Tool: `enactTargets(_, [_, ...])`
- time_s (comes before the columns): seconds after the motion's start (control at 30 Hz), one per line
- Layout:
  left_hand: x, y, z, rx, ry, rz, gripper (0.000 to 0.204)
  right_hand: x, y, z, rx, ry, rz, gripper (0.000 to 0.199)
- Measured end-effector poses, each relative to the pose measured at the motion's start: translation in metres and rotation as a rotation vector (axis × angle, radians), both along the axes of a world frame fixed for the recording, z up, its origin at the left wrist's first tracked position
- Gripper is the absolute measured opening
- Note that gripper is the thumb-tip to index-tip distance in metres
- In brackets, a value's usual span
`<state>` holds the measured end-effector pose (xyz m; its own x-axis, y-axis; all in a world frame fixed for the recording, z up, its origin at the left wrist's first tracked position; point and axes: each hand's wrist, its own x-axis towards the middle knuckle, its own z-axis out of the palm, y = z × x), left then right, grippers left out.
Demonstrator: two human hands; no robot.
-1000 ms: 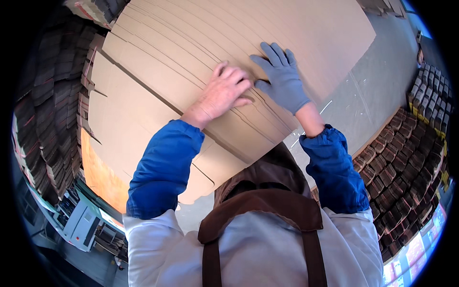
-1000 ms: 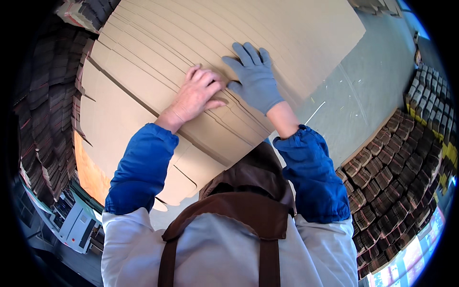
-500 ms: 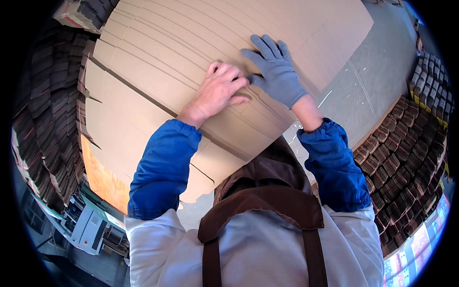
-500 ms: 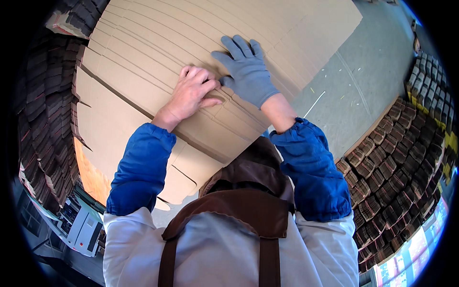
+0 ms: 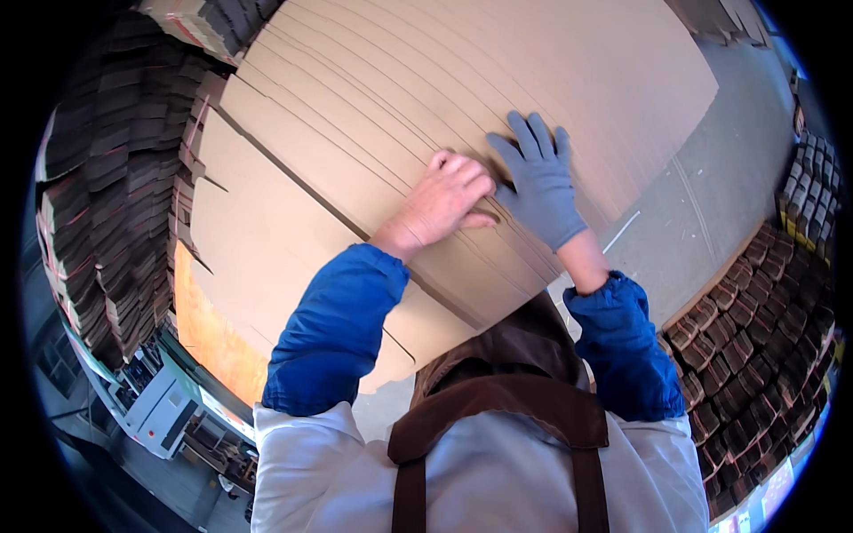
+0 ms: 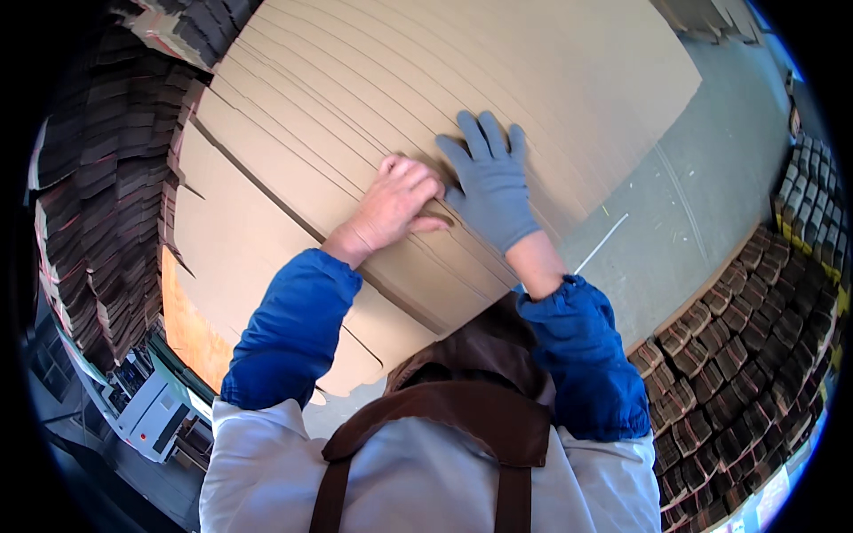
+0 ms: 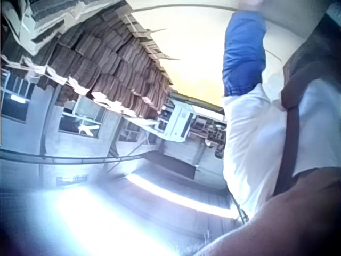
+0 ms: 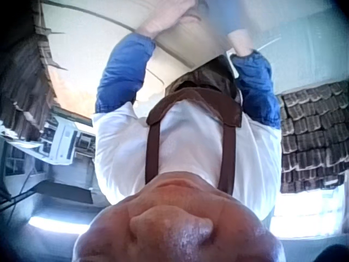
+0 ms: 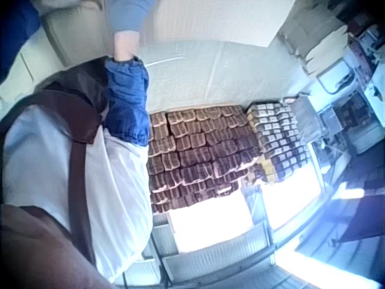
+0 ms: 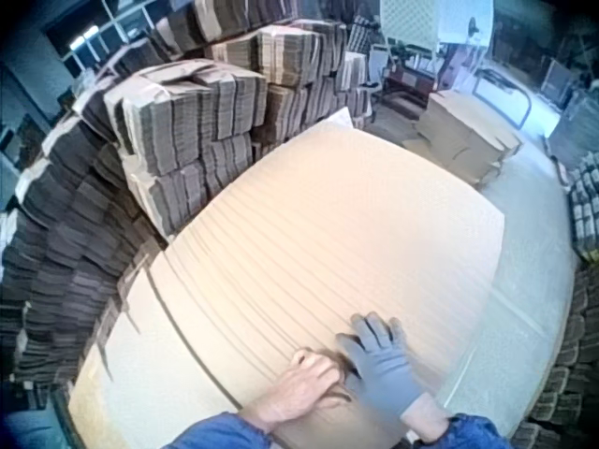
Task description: The person aligns and smooths a large corrugated cardboard sheet on a work surface. They then retrieve a container of white paste and use a brush to apply the substance in a grid pattern across the cardboard surface.
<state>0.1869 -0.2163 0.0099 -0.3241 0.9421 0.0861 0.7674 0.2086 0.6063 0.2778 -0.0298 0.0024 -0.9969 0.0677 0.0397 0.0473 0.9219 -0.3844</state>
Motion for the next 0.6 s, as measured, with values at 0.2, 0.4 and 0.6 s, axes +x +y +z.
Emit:
enactTargets(0.2, [-0.004, 0.001, 0.0, 0.032, -0.062, -0.008, 0.044, 0.0, -0.002, 0.001, 0.0, -0.019, -0.015, 0.067])
enactTargets(0.4, [-0.032, -0.006, 0.0, 0.08, 0.015, 0.025, 0.025, 0.003, -0.021, 0.026, 0.008, -0.067, -0.087, 0.041])
enactTargets(0.6, [-0.143, -0.025, 0.027, -0.249, 0.233, 0.025, 0.011, 0.008, -0.044, 0.027, -0.067, -0.187, -0.165, 0.015])
